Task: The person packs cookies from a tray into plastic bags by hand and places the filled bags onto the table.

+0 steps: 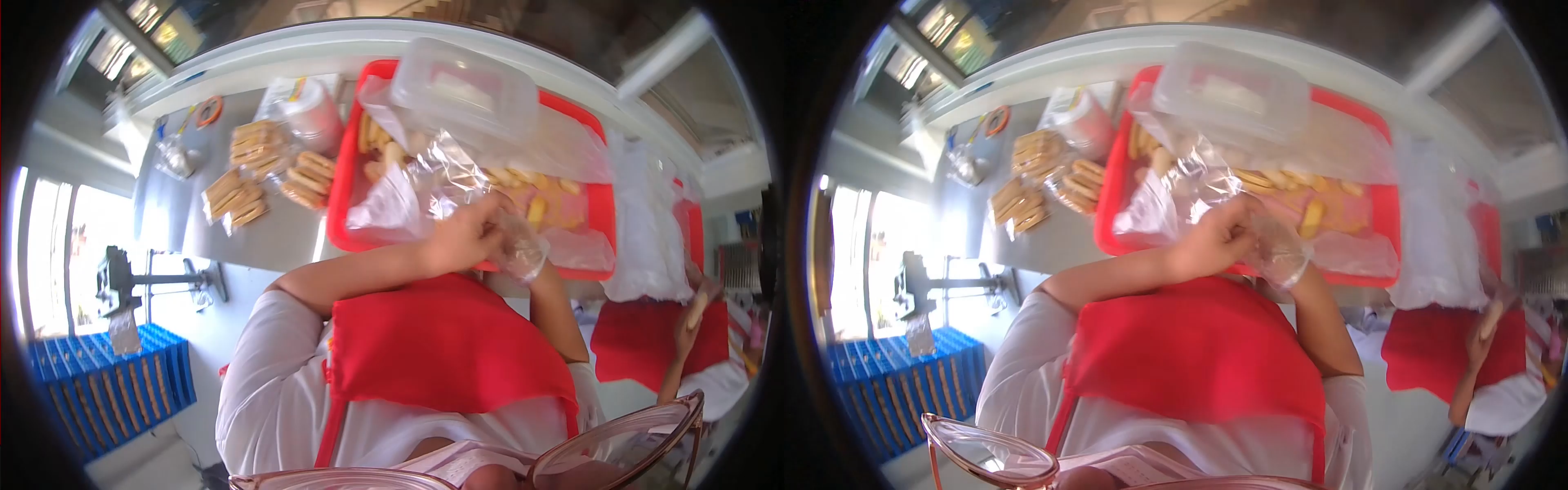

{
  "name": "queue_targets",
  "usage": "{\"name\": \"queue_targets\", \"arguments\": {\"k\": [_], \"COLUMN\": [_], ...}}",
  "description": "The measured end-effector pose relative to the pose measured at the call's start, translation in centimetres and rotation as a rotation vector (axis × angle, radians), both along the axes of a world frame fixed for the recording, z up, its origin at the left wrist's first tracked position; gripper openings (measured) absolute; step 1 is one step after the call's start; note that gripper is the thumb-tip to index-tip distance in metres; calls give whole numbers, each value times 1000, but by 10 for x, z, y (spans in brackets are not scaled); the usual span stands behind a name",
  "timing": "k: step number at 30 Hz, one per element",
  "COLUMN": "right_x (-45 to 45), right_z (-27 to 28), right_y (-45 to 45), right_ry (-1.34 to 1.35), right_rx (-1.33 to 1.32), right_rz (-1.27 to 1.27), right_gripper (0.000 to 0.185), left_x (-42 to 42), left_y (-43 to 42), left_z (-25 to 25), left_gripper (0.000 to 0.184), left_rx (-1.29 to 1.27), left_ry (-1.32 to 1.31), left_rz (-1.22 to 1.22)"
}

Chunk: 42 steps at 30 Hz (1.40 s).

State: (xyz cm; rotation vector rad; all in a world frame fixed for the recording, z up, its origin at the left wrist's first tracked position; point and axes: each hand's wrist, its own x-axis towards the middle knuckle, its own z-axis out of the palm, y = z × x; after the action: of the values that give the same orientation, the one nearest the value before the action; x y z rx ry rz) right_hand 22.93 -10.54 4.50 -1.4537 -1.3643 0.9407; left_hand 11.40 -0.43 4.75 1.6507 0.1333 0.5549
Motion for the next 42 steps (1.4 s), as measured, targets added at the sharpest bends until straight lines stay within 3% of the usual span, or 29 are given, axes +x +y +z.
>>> {"name": "queue_targets", "arguments": {"k": [1, 3, 6, 11, 19, 22, 23, 24, 26, 27, 29, 31, 32, 37, 39, 41, 42], "right_x": [0, -2, -7, -3, -7, -8, -9, -11, -10, -10, -21, -40, -42, -46, -50, -47, -43], "right_z": [-1, -13, -19, -4, -35, -35, -32, -24, -5, -1, 3, 4, -1, -19, -20, -20, -20], "right_y": [4, 4, 9, 15, 52, 55, 56, 56, 55, 54, 52, 54, 55, 64, 75, 82, 83], "right_ry": [-6, 134, 550, 1001, 1011, 1083, 1120, 1174, 1257, 1293, 1156, 798, 688, 115, 445, 483, 356], "right_rx": [-17, -16, -117, -233, -52, 46, 75, 109, 118, 95, -12, -168, -167, -31, 113, 128, 70], "right_rz": [112, 96, 36, 120, -229, -236, -215, -173, -95, -78, -143, -290, -255, -162, -232, -281, -295], "right_gripper": [31, 32, 36, 57, 63, 65, 66, 66, 63, 57, 55, 62, 60, 54, 35, 29, 31], "left_x": [-3, -10, -13, -24, -18, -29, -36, -40, -37, -38, -30, -26, -26, -19, -16, -14, -12], "left_y": [4, 10, 11, 18, 12, 15, 25, 34, 40, 48, 62, 68, 68, 68, 60, 43, 45], "left_z": [-2, 0, 4, 19, 18, 29, 25, 17, -1, -4, -9, -1, 2, -9, -10, -3, -11], "left_gripper": [26, 23, 18, 11, 12, 10, 14, 19, 29, 33, 43, 49, 59, 56, 51, 42, 39], "left_rx": [-35, -106, -184, 238, 623, 589, 567, 540, 110, -183, -441, -977, -996, -1010, -994, -941, -936], "left_ry": [-15, -47, -173, -113, -162, -243, -406, -571, -603, -451, -367, -459, -424, -364, -329, -305, -322], "left_rz": [-31, -60, -46, -19, 44, 31, 65, 96, 465, 489, 442, 189, 159, 208, 246, 343, 277]}}
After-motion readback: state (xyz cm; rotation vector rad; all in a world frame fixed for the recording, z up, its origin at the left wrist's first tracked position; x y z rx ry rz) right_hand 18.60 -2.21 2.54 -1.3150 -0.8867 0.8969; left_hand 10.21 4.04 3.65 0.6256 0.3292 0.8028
